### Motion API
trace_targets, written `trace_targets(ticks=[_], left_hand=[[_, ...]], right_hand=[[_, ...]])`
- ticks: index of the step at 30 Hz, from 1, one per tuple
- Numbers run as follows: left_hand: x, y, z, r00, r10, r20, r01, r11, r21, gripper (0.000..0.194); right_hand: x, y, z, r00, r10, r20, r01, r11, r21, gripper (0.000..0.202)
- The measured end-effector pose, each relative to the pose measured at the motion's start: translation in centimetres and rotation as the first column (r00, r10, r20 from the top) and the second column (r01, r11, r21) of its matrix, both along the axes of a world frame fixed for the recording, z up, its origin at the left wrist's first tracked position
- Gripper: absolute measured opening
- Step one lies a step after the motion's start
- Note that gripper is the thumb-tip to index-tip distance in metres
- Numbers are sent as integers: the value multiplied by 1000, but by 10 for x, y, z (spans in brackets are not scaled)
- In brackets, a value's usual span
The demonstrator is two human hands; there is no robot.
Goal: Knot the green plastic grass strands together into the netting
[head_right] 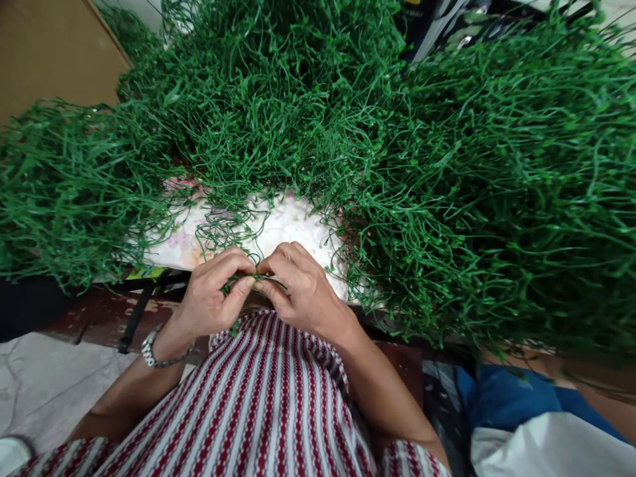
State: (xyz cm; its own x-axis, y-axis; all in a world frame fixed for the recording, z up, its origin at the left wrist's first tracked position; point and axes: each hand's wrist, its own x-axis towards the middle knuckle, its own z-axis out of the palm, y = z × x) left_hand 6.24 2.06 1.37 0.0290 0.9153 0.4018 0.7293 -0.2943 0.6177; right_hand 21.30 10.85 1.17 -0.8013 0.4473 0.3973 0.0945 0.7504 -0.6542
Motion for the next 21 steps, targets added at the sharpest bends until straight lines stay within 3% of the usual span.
trace_targets(ticks=[8,11,14,16,18,19,21], left_hand=[[-9,-1,4,978,-138,-155,113,980,-161,15],[-9,0,0,977,-183,-108,164,973,-163,20],[-11,1,-3,971,-228,67,234,966,-108,23],[-15,1,-2,952,-237,193,254,965,-72,21],[-18,2,0,944,-203,260,225,973,-59,18],[-19,3,1,946,-186,264,208,976,-61,17],[-20,5,1,960,-167,226,185,981,-64,17]], right_hand=[[7,6,-7,982,144,122,-152,987,56,14],[6,5,-8,976,194,95,-198,980,35,16],[6,6,-10,963,271,3,-269,955,-127,21],[9,7,-12,941,327,-81,-335,884,-325,23],[12,9,-13,944,294,-151,-330,819,-469,23],[13,10,-13,958,238,-162,-287,824,-489,22],[12,9,-9,985,82,-154,-142,889,-435,17]])
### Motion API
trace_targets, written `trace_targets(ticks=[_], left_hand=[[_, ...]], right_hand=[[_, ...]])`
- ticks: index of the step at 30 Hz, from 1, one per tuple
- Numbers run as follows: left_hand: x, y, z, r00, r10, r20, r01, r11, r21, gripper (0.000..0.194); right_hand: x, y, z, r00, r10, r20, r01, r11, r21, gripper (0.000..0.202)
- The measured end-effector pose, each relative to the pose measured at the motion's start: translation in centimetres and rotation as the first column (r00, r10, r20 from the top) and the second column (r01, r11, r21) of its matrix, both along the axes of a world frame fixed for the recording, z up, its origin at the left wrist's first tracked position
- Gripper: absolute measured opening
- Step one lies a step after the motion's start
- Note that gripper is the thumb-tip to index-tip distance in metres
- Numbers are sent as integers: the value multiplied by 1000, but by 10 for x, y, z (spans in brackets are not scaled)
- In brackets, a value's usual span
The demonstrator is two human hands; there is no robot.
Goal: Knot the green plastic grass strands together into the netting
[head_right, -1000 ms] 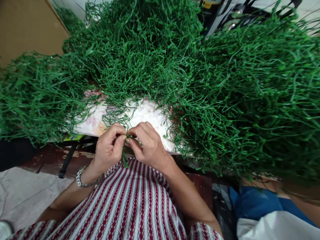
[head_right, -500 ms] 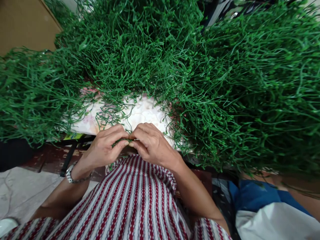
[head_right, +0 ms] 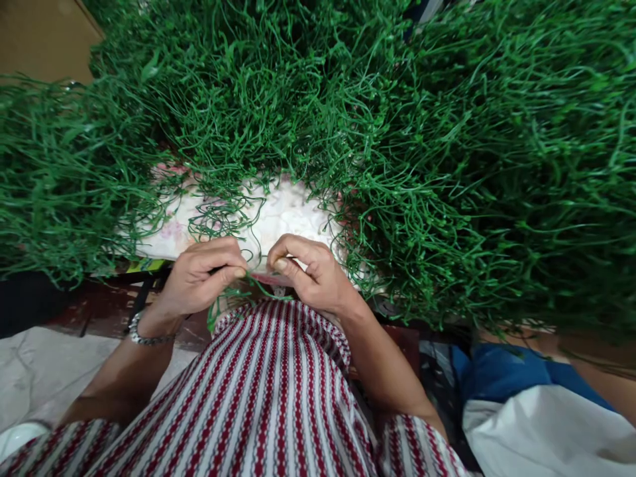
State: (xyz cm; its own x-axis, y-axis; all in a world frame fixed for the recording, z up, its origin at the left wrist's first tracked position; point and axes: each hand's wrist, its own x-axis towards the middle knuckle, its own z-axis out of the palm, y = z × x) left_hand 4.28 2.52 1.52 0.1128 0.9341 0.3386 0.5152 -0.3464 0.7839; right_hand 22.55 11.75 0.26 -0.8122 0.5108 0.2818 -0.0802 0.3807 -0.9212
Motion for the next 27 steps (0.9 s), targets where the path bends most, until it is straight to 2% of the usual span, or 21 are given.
trace_targets(ticks=[2,4,9,12,14,15,17,19,21,24,27], left_hand=[[3,2,-2,998,18,-66,-16,999,29,15],[7,2,-4,991,71,-111,-63,995,73,13],[16,3,-10,979,206,5,-205,974,94,13],[15,1,-10,984,174,20,-175,981,86,15],[11,0,-8,991,122,-50,-118,990,78,17],[8,0,-6,994,62,-91,-57,997,60,19],[4,0,0,985,-123,-121,124,992,-2,22],[2,0,7,951,-307,-43,304,951,-55,23],[2,0,11,918,-384,96,390,919,-51,21],[5,1,10,873,-412,262,428,904,-6,18],[5,2,4,863,-399,310,419,908,4,18]], right_hand=[[-3,-3,5,995,-104,13,101,988,116,13],[-7,-9,9,992,-123,39,113,973,202,11],[-17,-23,0,974,-213,76,168,908,384,21],[-17,-26,-10,972,-225,63,162,846,508,14],[-15,-25,-10,973,-213,92,128,822,555,12],[-14,-24,-9,978,-176,110,86,826,557,15],[-11,-19,-3,992,-6,123,-57,860,507,21],[-9,-14,2,972,226,66,-234,890,391,23],[-10,-9,4,926,375,-42,-353,900,255,25],[-12,-7,1,886,426,-185,-412,905,110,24],[-14,-9,-1,901,387,-195,-375,922,96,24]])
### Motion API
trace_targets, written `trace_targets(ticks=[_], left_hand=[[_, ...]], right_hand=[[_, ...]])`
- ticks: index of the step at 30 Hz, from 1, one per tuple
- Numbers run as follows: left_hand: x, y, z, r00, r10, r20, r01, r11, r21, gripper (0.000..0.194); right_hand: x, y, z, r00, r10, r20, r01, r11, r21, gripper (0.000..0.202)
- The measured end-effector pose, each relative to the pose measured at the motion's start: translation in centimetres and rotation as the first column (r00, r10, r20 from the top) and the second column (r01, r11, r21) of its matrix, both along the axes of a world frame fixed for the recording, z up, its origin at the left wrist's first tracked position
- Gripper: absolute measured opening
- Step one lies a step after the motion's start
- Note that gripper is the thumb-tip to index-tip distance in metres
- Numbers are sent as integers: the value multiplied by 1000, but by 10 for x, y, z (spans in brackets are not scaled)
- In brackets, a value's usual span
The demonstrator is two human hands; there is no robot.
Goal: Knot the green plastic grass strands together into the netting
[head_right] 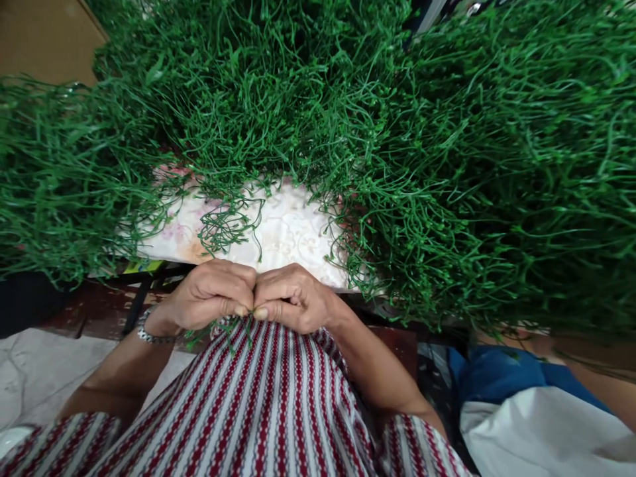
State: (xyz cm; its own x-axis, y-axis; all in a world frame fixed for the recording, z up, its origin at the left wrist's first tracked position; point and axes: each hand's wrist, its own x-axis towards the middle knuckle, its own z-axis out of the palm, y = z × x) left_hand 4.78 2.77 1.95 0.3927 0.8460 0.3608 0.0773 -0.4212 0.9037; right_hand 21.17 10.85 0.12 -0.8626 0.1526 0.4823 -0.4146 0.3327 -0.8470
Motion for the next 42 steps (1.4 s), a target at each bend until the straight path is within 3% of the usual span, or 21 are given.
trace_targets(ticks=[4,8,12,13,16,19,21,26,28,33,36,39,42], left_hand=[[0,3,-9,987,160,28,-161,987,1,15],[4,2,-13,923,367,114,-370,929,1,11],[4,-3,-11,915,371,157,-372,928,-28,11],[2,-3,-10,900,399,173,-397,917,-50,11],[-2,4,-11,797,552,245,-527,834,-165,10],[-1,14,-15,755,598,269,-529,797,-291,12],[2,17,-18,747,603,280,-514,791,-332,13],[9,16,-21,702,634,325,-559,773,-300,8],[9,14,-22,694,644,322,-574,765,-292,7],[9,12,-24,710,625,323,-530,777,-339,8],[11,9,-25,719,633,288,-529,767,-364,21],[14,2,-25,745,639,189,-576,761,-298,33],[16,-6,-25,703,709,-51,-711,703,-31,28]], right_hand=[[-4,-4,0,970,-241,17,237,963,127,19],[-8,-3,-4,875,-484,-11,483,873,72,15],[-4,5,-1,669,-743,-36,740,669,-70,19],[-3,6,3,638,-768,-56,765,640,-67,18],[-5,5,13,754,-657,-19,650,740,173,13],[-11,5,16,671,-742,-6,717,647,259,13],[-16,5,13,650,-759,-26,733,618,284,12],[-26,2,-5,751,-660,-26,642,721,260,21],[-28,-2,-13,754,-657,-19,641,729,240,26],[-31,-11,-26,713,-697,-72,689,678,255,28],[-29,-12,-28,669,-733,-119,733,625,267,22],[-27,-12,-26,639,-762,-105,748,585,313,10],[-24,-13,-24,615,-787,-53,759,572,311,5]])
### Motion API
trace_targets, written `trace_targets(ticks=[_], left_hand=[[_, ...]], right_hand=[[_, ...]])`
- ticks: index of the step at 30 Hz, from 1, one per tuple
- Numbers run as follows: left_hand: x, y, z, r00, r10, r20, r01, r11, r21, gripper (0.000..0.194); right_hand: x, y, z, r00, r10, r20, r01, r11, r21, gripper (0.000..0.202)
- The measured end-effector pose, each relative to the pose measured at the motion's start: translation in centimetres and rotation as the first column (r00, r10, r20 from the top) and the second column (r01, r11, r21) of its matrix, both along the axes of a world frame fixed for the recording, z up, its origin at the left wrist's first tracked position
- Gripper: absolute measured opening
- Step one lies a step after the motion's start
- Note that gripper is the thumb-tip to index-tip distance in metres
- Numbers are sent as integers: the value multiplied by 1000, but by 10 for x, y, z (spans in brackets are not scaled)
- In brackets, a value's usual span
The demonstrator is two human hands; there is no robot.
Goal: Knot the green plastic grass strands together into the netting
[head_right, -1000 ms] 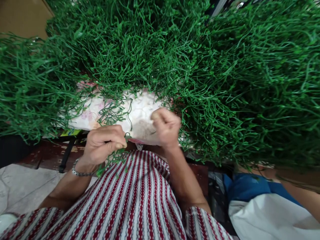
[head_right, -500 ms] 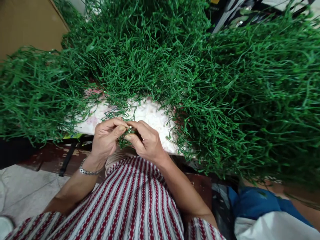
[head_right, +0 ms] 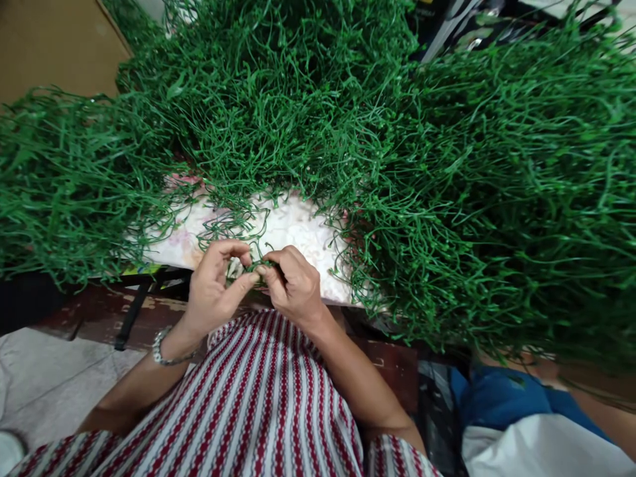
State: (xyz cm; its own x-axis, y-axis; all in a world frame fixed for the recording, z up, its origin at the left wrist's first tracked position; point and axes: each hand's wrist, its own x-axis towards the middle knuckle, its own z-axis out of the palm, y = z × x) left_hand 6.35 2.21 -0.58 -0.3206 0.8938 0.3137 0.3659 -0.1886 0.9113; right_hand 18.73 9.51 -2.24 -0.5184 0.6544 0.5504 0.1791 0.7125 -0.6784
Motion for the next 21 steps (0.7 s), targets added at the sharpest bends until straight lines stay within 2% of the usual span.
trace_targets(ticks=[2,3,6,8,12,14,17,21], left_hand=[[0,-3,0,978,63,-198,-54,997,52,17],[-1,-4,0,970,77,-231,-64,996,65,14],[-7,-5,1,992,67,-104,-64,998,27,9],[-11,-4,2,1000,9,22,-8,1000,-15,6],[-12,-3,1,983,-69,168,73,997,-15,6],[-10,-3,0,974,-56,219,61,998,-17,6],[-8,-3,-2,974,-37,224,42,999,-18,7],[-12,-2,-2,982,-91,164,94,996,-9,8]], right_hand=[[2,-1,2,1000,11,1,-11,999,-40,6],[3,-2,3,1000,26,0,-26,998,-51,6],[6,-1,8,998,55,-13,-55,998,-28,8],[8,1,11,997,81,-21,-81,997,15,15],[6,3,10,964,264,40,-265,963,47,25],[4,3,7,958,277,73,-281,958,55,21],[2,2,2,968,223,112,-234,967,104,13],[4,7,3,956,242,166,-268,950,161,12]])
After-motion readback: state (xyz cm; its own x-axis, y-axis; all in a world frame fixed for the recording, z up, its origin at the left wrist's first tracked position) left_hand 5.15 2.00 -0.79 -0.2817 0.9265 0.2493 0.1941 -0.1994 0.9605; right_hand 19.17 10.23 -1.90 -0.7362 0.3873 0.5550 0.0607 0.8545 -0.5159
